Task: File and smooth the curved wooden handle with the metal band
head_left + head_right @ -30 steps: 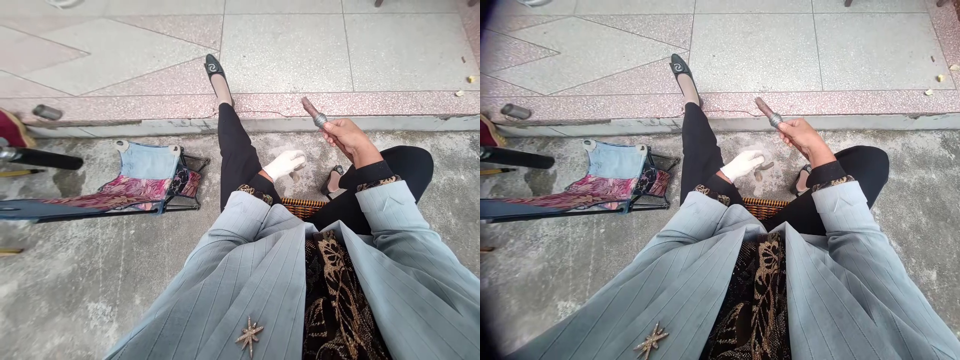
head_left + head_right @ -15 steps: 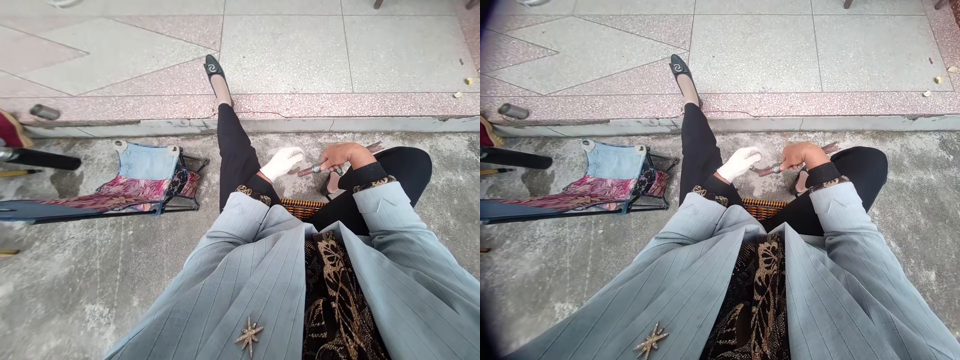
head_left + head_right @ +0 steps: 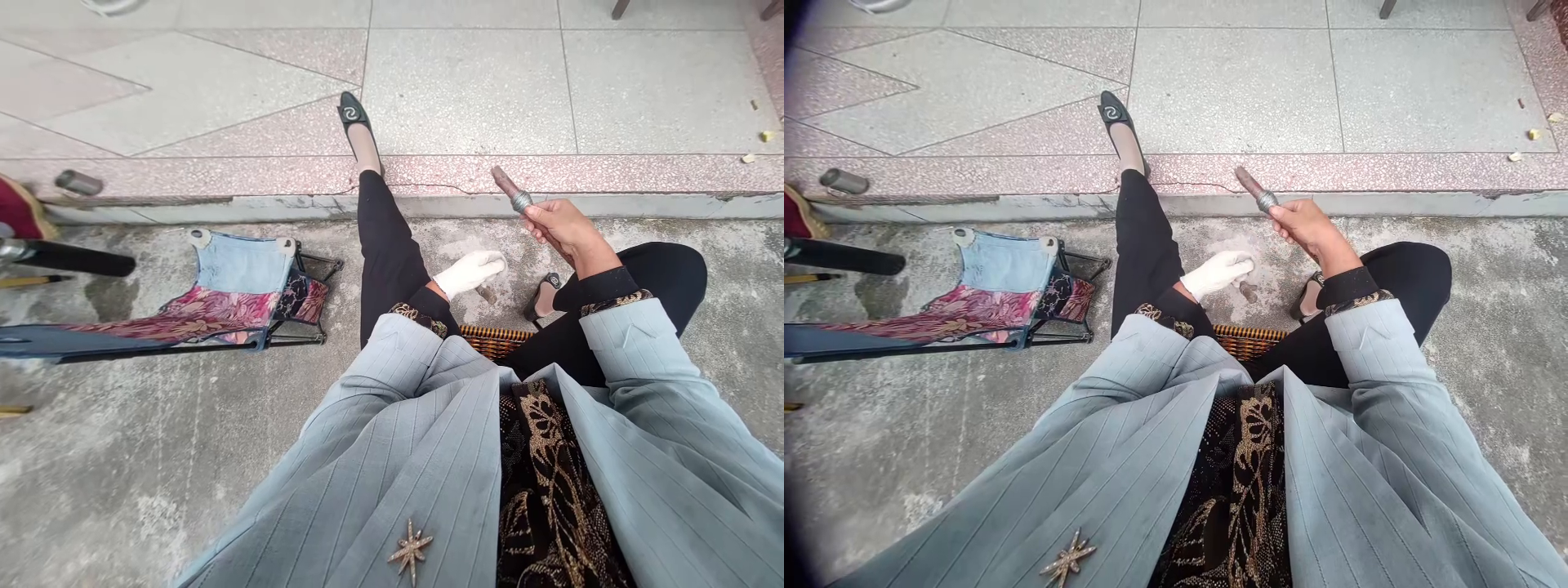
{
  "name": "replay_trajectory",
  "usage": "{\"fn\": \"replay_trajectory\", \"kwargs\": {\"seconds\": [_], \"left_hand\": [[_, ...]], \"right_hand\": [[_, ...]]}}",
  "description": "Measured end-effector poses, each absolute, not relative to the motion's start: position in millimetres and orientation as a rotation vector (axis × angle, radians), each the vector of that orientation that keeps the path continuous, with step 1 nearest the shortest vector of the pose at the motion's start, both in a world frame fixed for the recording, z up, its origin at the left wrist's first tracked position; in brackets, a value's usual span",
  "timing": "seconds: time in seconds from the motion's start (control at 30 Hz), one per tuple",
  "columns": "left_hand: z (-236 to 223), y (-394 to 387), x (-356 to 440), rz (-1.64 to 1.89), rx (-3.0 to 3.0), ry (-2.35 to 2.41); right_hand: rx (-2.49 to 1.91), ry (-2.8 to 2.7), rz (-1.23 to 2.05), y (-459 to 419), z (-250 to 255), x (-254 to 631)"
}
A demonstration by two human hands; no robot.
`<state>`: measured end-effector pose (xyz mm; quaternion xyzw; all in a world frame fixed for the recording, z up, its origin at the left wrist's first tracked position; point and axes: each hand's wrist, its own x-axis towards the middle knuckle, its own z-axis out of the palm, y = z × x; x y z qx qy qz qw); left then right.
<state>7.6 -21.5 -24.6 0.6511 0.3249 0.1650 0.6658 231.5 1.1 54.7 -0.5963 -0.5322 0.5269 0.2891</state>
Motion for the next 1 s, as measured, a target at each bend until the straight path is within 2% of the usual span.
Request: {"fn": "replay_trajectory", "kwargs": {"seconds": [0.13,0.2,0.27,0.37,0.47,0.6,0.73,0.87,1.0], "left_hand": [[-18,-22,5,0.373,1.663,0.712],[-13,-20,1,0.417,1.764,0.778],[-10,-17,-2,0.467,1.846,0.827],[-10,-14,-4,0.485,1.857,0.804],[-14,-15,-1,0.486,1.711,0.737],[-20,-16,2,0.607,1.487,0.791],[-23,-14,1,0.501,1.521,0.925],[-15,-17,0,0.424,1.413,0.76],[0,-20,-2,0.482,1.352,0.654]], "right_hand": [[-2.098,-1.824,1.082,7,51,225],[-2.217,-2.144,1.051,8,51,225],[-2.159,-2.367,1.318,6,52,228],[-1.688,-2.398,2.033,-1,56,233],[-1.333,-2.308,2.285,-9,66,234],[-1.169,-1.726,1.892,-14,78,233],[-1.249,-1.255,1.596,-9,77,231],[-1.441,-1.176,1.482,-2,69,230],[-1.739,-1.387,1.3,3,61,233]]}}
